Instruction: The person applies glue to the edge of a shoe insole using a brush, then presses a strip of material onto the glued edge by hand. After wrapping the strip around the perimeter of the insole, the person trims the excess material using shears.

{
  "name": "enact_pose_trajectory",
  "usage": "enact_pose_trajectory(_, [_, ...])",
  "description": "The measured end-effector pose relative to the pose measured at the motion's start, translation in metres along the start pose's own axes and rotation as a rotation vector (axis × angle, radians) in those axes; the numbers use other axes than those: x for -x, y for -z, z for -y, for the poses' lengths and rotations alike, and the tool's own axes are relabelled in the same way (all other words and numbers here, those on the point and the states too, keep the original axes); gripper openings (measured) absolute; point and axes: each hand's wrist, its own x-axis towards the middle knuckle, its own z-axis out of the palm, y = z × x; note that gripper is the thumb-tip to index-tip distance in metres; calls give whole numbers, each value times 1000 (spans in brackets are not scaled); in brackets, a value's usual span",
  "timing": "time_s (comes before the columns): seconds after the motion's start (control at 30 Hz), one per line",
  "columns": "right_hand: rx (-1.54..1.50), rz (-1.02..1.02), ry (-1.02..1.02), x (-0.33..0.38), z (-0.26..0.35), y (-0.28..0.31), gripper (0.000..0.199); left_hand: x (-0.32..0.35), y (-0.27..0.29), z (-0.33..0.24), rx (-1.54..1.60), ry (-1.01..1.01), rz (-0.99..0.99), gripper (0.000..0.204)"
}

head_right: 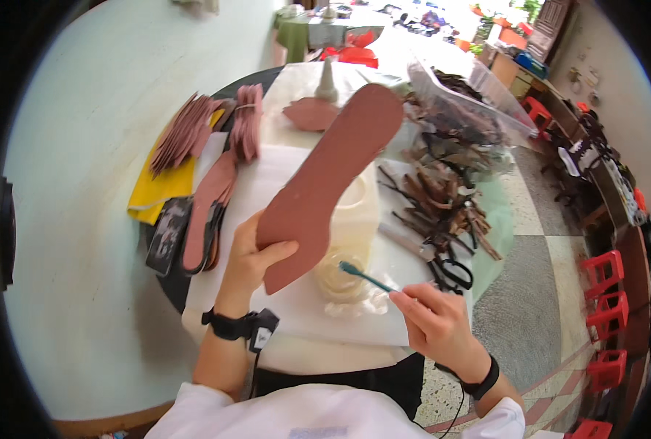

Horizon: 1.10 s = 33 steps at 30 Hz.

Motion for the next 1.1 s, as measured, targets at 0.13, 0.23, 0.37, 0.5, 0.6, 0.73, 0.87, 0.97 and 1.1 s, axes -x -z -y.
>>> enact_pose_trajectory(0.13, [116, 16, 18, -32, -25, 31, 22, 6, -1, -3, 158, 87, -127, 46])
enact_pose_trajectory(0.23, [180, -26, 7, -60, -52, 55, 15, 11, 6, 7, 422, 70, -150, 47])
enact_pose_trajectory(0.37, [299, -88, -178, -106, -110, 94, 6, 11, 7, 7, 559, 154, -249, 51])
enact_pose_trajectory(0.5, [308, -164, -402, -154, -201, 122, 13, 10, 10, 8, 599, 126, -196, 51])
enact_pose_trajectory(0.6, [172, -124, -497, -177, -258, 126, 20, 4, 0, 0, 592, 161, -211, 51])
enact_pose_trajectory(0.73, [174, 213, -465, -200, -287, 109, 28, 5, 2, 3, 576, 215, -290, 50])
enact_pose_trajectory(0.87, [326, 459, -562, -214, -279, 107, 41, 7, 2, 1, 605, 225, -348, 48])
enact_pose_trajectory(0.97, [283, 498, -587, -222, -277, 94, 41, 9, 6, 2, 593, 242, -390, 46])
enact_pose_trajectory(1.1, [231, 587, -292, -205, -353, 107, 40, 0, 2, 2, 630, 281, -334, 48])
